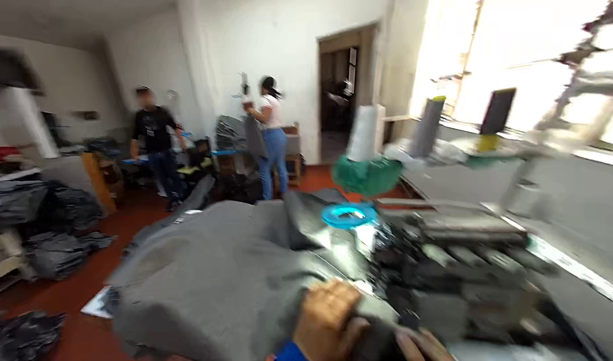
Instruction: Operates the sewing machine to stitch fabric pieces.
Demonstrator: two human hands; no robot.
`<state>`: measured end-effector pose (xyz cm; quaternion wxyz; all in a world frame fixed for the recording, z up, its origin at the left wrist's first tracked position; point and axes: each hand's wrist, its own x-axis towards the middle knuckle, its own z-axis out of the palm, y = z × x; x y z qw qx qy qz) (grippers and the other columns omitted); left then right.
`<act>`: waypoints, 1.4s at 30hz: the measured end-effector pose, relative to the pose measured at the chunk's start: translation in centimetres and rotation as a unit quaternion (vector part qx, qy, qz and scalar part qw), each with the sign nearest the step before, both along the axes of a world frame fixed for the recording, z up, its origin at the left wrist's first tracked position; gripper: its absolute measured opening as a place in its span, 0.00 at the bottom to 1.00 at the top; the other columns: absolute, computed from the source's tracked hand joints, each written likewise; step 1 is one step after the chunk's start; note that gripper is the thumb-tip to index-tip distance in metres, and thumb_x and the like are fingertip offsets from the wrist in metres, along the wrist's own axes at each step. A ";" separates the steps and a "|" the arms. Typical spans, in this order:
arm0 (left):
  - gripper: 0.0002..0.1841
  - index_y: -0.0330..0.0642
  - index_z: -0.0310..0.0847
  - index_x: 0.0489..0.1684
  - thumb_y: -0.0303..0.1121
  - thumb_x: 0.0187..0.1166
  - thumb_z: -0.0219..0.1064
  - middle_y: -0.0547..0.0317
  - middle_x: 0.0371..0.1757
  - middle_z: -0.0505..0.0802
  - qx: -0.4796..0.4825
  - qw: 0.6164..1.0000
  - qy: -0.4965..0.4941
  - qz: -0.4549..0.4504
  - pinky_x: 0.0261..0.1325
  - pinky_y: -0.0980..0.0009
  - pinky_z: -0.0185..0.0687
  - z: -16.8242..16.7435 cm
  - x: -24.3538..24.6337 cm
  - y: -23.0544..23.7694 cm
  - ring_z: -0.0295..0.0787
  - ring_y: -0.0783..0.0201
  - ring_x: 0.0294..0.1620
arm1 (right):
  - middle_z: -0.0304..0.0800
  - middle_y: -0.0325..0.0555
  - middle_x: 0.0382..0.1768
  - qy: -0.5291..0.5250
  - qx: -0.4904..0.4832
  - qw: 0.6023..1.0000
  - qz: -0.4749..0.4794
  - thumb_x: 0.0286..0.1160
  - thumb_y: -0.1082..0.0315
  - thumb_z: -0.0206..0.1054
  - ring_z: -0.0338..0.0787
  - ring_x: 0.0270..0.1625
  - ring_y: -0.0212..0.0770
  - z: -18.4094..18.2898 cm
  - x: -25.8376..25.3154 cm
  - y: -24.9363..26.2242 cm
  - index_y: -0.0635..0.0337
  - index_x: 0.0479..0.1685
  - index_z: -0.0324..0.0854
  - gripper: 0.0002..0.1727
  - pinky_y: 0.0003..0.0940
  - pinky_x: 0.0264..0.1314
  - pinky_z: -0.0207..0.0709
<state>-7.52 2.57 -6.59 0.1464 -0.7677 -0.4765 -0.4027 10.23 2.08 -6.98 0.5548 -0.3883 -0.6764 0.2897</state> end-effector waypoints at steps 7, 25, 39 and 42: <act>0.19 0.42 0.93 0.46 0.49 0.75 0.72 0.49 0.49 0.96 -0.129 0.990 0.062 -0.008 0.61 0.41 0.82 2.3 0.0 4.0 0.92 0.44 0.56 | 0.88 0.56 0.59 0.121 -0.040 0.991 -0.043 0.76 0.78 0.60 0.90 0.57 0.30 -2.4 3.4 1.1 0.81 0.71 0.72 0.24 0.23 0.61 0.83; 0.03 0.40 0.90 0.33 0.28 0.68 0.77 0.62 0.48 0.95 -0.185 0.953 -0.087 -0.225 0.55 0.78 0.89 7.8 -0.4 2.5 0.92 0.74 0.51 | 0.93 0.38 0.36 0.326 -0.069 0.941 0.057 0.75 0.82 0.60 0.92 0.43 0.24 1.5 -2.5 0.5 0.68 0.46 0.83 0.08 0.22 0.52 0.86; 0.13 0.43 0.90 0.48 0.27 0.66 0.81 0.65 0.33 0.96 -0.230 0.963 -0.090 -0.107 0.46 0.65 0.89 4.7 -0.7 4.0 0.92 0.70 0.36 | 0.91 0.31 0.28 0.169 -0.162 0.948 0.216 0.73 0.74 0.69 0.88 0.36 0.16 -2.9 -3.2 -1.1 0.65 0.32 0.86 0.05 0.19 0.45 0.84; 0.08 0.45 0.94 0.41 0.36 0.70 0.77 0.56 0.47 0.95 -0.061 0.997 0.000 -0.041 0.64 0.45 0.78 1.8 0.2 3.3 0.88 0.50 0.59 | 0.89 0.29 0.28 0.154 -0.156 0.944 0.246 0.79 0.72 0.64 0.87 0.37 0.14 -4.0 -2.0 -0.8 0.65 0.31 0.86 0.09 0.18 0.46 0.82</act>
